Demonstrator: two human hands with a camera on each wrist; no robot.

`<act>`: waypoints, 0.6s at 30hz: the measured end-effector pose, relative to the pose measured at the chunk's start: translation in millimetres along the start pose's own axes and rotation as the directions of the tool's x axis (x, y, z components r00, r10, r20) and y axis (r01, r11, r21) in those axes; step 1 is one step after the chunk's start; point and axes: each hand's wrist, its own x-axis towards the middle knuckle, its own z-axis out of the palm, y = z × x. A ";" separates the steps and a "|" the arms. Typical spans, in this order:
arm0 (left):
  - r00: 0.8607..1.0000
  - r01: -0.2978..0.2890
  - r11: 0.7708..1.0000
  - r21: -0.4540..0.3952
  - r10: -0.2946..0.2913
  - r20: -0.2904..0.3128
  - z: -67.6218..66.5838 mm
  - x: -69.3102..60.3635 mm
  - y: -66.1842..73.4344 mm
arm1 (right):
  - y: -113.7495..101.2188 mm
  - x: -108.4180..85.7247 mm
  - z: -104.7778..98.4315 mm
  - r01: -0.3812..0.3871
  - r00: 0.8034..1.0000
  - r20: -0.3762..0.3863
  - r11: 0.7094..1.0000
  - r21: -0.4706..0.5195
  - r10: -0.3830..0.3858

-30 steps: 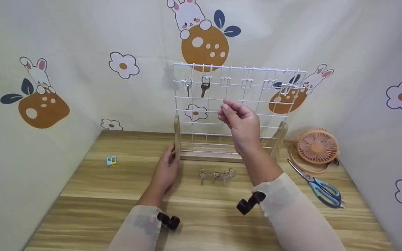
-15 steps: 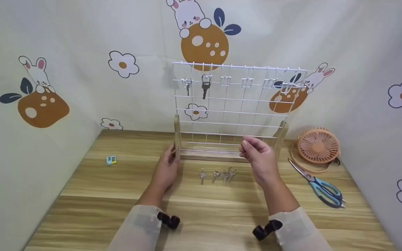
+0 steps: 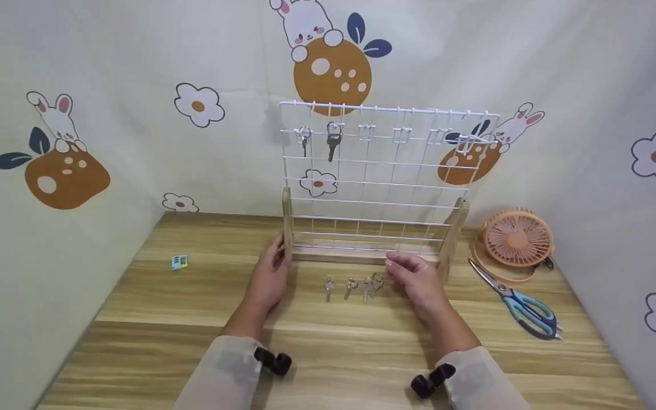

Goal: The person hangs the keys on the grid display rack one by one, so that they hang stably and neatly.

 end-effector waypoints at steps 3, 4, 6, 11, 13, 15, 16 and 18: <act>1.000 -0.007 1.000 -0.011 0.007 0.006 -0.9 0.5 -1.3 | 9.2 3.4 -1.3 0.012 0.999 0.039 0.995 -0.103 -0.008; 1.000 -0.011 1.000 -0.016 0.011 0.012 -1.3 0.7 -1.4 | 11.4 4.6 -1.7 0.023 0.999 0.052 0.991 -0.131 -0.017; 1.000 -0.018 1.000 -0.022 0.018 0.015 -1.8 1.3 -1.7 | 14.6 7.0 -2.2 0.050 0.996 0.077 0.980 -0.194 -0.036; 0.999 -0.032 0.999 -0.039 0.033 0.010 -1.7 1.9 -1.6 | 16.2 11.2 -1.4 0.125 0.987 0.138 0.916 -0.381 -0.077; 0.999 -0.035 0.999 -0.040 0.036 0.010 -1.2 1.8 -1.6 | 15.8 11.8 -1.2 0.144 0.985 0.151 0.883 -0.446 -0.085; 0.999 -0.036 0.999 -0.035 0.036 0.009 -0.6 1.6 -1.5 | 15.9 11.9 -1.6 0.163 0.981 0.170 0.857 -0.488 -0.090; 0.999 -0.035 0.999 -0.033 0.035 0.008 -0.4 1.4 -1.4 | 16.1 12.1 -1.8 0.170 0.979 0.182 0.848 -0.502 -0.089; 0.999 -0.033 0.999 -0.025 0.033 0.004 0.1 1.1 -1.2 | 16.7 12.2 -2.4 0.189 0.973 0.212 0.829 -0.526 -0.086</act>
